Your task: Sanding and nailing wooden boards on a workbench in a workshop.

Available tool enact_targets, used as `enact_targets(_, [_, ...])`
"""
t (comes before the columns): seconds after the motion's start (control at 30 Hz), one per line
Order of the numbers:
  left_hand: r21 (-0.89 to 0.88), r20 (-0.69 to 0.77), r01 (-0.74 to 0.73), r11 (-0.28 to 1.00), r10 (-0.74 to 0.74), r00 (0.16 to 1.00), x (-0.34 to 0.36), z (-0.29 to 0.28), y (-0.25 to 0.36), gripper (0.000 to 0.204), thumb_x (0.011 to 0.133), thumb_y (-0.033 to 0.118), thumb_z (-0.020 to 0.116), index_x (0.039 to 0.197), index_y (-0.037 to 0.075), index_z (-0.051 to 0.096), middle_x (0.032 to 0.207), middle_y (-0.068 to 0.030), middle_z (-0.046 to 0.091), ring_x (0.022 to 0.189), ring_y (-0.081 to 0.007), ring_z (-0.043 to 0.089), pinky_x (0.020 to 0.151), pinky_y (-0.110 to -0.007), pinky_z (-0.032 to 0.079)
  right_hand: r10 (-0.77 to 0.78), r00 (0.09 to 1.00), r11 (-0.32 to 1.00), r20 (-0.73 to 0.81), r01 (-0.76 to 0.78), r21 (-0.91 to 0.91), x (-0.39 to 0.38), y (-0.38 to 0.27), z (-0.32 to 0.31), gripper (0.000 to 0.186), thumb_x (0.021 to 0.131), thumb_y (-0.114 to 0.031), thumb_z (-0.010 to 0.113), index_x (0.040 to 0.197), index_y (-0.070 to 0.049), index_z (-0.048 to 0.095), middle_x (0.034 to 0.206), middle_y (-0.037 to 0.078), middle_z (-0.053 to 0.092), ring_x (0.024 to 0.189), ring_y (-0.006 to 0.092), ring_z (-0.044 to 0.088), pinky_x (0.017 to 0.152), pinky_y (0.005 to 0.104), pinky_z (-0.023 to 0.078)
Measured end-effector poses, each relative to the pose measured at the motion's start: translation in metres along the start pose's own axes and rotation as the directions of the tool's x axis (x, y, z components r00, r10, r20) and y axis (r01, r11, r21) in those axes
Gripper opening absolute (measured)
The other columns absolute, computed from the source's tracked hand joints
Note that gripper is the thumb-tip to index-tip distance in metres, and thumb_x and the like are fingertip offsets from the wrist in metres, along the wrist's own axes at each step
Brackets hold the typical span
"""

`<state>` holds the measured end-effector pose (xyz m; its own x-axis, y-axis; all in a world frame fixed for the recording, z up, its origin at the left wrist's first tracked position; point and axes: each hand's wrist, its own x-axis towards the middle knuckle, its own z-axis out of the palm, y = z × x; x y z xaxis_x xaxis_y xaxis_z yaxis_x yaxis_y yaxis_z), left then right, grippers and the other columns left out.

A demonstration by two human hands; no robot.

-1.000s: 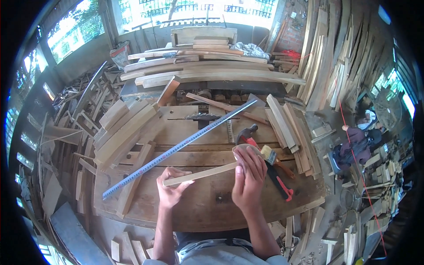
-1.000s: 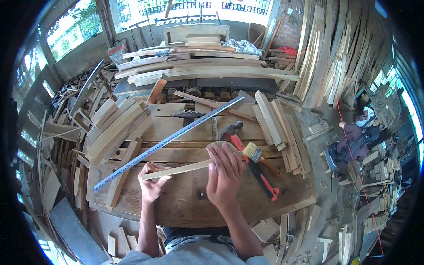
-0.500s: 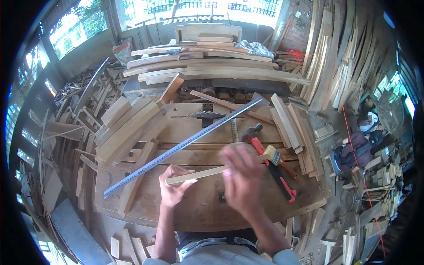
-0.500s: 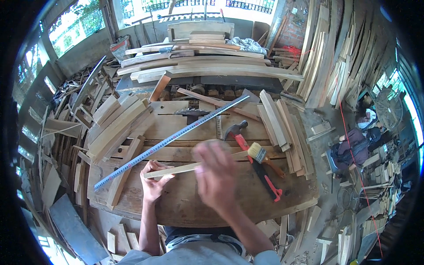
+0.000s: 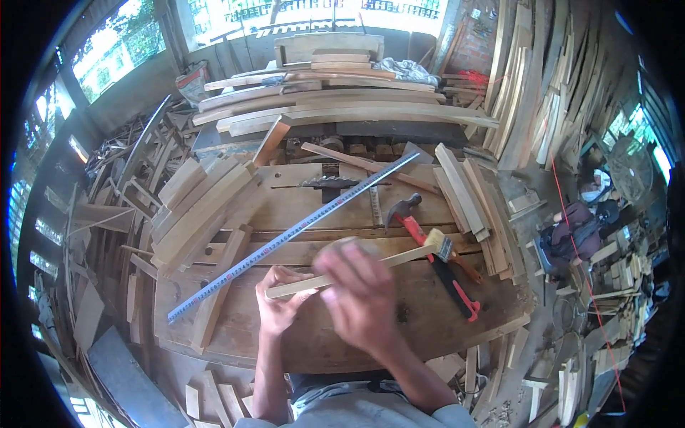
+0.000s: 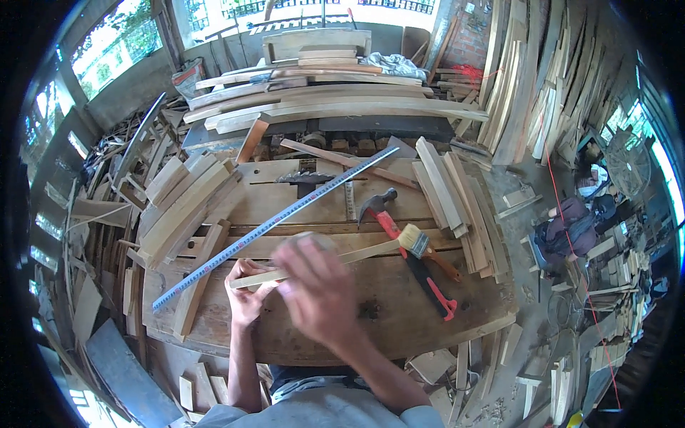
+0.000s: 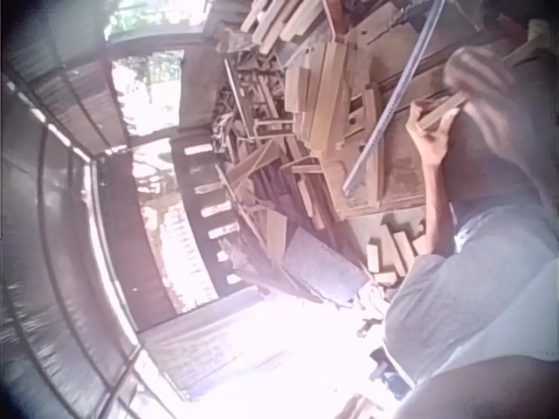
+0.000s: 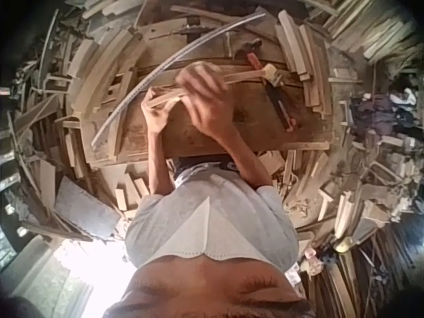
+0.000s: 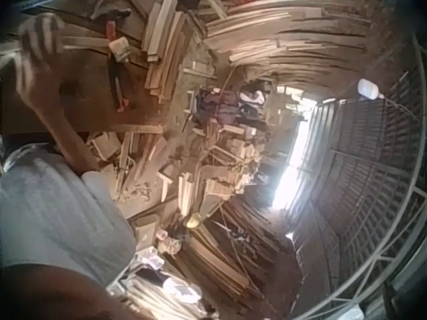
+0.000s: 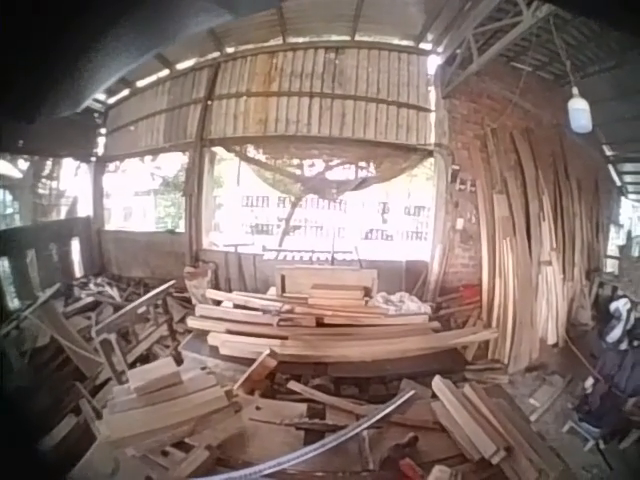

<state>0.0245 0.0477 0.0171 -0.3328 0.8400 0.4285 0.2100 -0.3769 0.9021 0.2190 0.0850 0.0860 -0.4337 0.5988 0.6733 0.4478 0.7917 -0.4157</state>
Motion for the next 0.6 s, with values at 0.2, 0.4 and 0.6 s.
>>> enact_targets(0.2, [0.004, 0.013, 0.047, 0.999, -0.047, 0.999, -0.003, -0.014, -0.001, 0.038, 0.084, 0.021, 0.097, 0.088, 0.002, 0.064, 0.092, -0.0133, 0.078, 0.089, -0.0196, 0.076, 0.080, -0.034, 0.059, -0.126, 0.989, 0.990, 0.080, 0.120, 0.081, -0.015, 0.011, 0.005, 0.045, 0.103, -0.025, 0.067, 0.146, -0.014, 0.070, 0.161, 0.005, 0.058, 0.150, 0.0277, 0.053, 0.127, 0.0483, 0.033])
enact_targets(0.4, [-0.052, 0.018, 0.042, 0.998, -0.041, 0.999, -0.001, -0.006, -0.003, 0.033, 0.081, 0.009, 0.096, 0.089, 0.002, 0.064, 0.095, -0.0139, 0.078, 0.092, -0.0205, 0.077, 0.081, -0.036, 0.060, 0.131, 0.988, 0.989, -0.087, -0.137, -0.060, -0.003, 0.010, -0.004, 0.042, 0.097, -0.016, 0.071, 0.139, -0.009, 0.073, 0.153, 0.006, 0.064, 0.148, 0.0300, 0.054, 0.119, 0.0492, 0.040])
enact_targets(0.6, [0.009, 0.036, -0.060, 0.998, 0.060, 0.998, -0.004, -0.017, -0.018, 0.046, 0.087, 0.041, 0.085, 0.086, 0.003, 0.061, 0.085, -0.0073, 0.068, 0.076, -0.0156, 0.065, 0.067, -0.034, 0.052, -0.142, 0.988, 0.982, 0.060, 0.133, 0.132, -0.009, -0.017, 0.027, 0.040, 0.096, -0.025, 0.078, 0.136, -0.020, 0.078, 0.147, 0.000, 0.069, 0.141, 0.0203, 0.060, 0.117, 0.0439, 0.041])
